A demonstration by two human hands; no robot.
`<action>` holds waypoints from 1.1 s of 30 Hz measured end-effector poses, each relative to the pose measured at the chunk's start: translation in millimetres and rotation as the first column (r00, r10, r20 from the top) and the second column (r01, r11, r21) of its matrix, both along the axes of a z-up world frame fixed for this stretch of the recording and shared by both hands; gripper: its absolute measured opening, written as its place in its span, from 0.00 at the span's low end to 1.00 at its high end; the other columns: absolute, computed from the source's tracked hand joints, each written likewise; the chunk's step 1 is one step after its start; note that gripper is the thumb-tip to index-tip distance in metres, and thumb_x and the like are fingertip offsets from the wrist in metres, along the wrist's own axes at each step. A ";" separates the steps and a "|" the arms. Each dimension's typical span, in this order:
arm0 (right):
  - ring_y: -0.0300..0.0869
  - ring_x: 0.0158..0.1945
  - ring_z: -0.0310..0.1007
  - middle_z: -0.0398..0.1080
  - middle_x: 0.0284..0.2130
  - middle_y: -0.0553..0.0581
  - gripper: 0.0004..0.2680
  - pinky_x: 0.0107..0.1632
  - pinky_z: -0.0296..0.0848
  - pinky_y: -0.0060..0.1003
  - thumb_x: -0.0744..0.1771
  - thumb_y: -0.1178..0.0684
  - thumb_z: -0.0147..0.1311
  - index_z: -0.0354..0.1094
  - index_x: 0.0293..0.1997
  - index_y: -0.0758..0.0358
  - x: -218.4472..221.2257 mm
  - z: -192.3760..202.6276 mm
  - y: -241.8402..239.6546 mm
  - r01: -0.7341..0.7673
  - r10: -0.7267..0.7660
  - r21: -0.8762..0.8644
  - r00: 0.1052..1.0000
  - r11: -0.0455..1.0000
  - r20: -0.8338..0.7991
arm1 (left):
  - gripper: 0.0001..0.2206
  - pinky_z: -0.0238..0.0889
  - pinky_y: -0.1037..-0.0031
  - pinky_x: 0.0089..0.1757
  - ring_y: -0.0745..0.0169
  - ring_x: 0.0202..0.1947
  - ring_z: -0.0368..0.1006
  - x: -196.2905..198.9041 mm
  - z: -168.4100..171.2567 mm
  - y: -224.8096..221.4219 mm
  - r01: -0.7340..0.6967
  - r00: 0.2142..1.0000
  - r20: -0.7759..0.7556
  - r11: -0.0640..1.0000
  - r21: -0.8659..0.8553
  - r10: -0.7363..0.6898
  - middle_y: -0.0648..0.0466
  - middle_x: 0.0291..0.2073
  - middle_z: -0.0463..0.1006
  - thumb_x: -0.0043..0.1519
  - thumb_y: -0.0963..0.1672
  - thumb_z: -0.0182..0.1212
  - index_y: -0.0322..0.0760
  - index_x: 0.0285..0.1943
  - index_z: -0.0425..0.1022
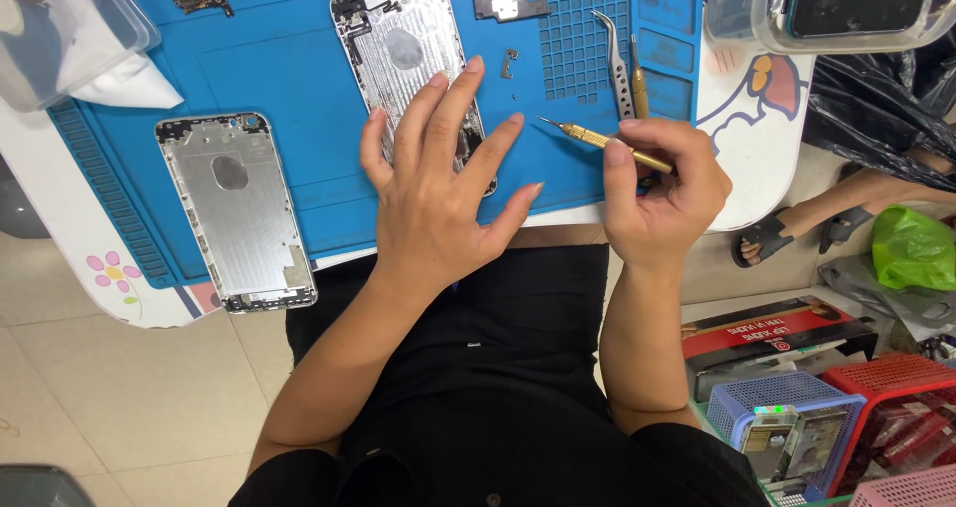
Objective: The recorder is seen disassembling or repairing internal components of a mobile phone.
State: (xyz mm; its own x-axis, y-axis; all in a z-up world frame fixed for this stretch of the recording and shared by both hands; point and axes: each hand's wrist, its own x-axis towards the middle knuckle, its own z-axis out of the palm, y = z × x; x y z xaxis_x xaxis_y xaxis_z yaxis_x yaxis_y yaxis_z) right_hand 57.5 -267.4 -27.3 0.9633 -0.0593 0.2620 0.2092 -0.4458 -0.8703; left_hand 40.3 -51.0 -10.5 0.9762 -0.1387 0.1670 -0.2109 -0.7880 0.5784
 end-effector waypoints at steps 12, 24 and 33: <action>0.34 0.38 0.75 0.75 0.40 0.58 0.05 0.42 0.71 0.23 0.72 0.63 0.61 0.67 0.51 0.70 -3.4 -7.4 -5.7 -0.012 0.011 0.076 1.000 0.997 0.018 | 0.22 0.32 0.45 0.69 0.46 0.74 0.55 -0.6 5.1 3.8 0.000 0.999 0.034 0.997 -0.078 0.003 0.47 0.74 0.61 0.62 0.52 0.72 0.43 0.61 0.80; 0.37 0.30 0.65 0.68 0.30 0.56 0.07 0.34 0.61 0.26 0.72 0.55 0.59 0.65 0.45 0.68 -10.3 -30.0 -13.9 -0.072 -0.002 0.215 0.945 0.974 0.328 | 0.31 0.39 0.43 0.67 0.48 0.72 0.59 -40.3 4.9 43.2 0.053 0.991 0.124 0.998 0.020 -0.055 0.49 0.72 0.65 0.58 0.54 0.77 0.41 0.68 0.75; 0.35 0.31 0.65 0.68 0.36 0.53 0.09 0.35 0.66 0.28 0.72 0.61 0.63 0.64 0.54 0.66 -21.9 4.0 21.5 -0.134 0.195 0.495 0.978 0.859 -0.072 | 0.34 0.51 0.50 0.68 0.50 0.70 0.64 -57.0 -19.5 60.7 0.045 0.967 0.246 0.997 0.059 -0.058 0.49 0.67 0.71 0.62 0.52 0.77 0.35 0.73 0.68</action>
State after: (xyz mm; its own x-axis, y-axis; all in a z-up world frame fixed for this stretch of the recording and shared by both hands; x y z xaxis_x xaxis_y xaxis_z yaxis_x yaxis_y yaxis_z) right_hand 35.5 -245.9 -23.3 0.9917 0.0125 0.1279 0.1267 0.0709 -0.9894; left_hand -16.7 9.7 -30.0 0.8966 -0.2024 0.3940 -0.3834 -0.8001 0.4614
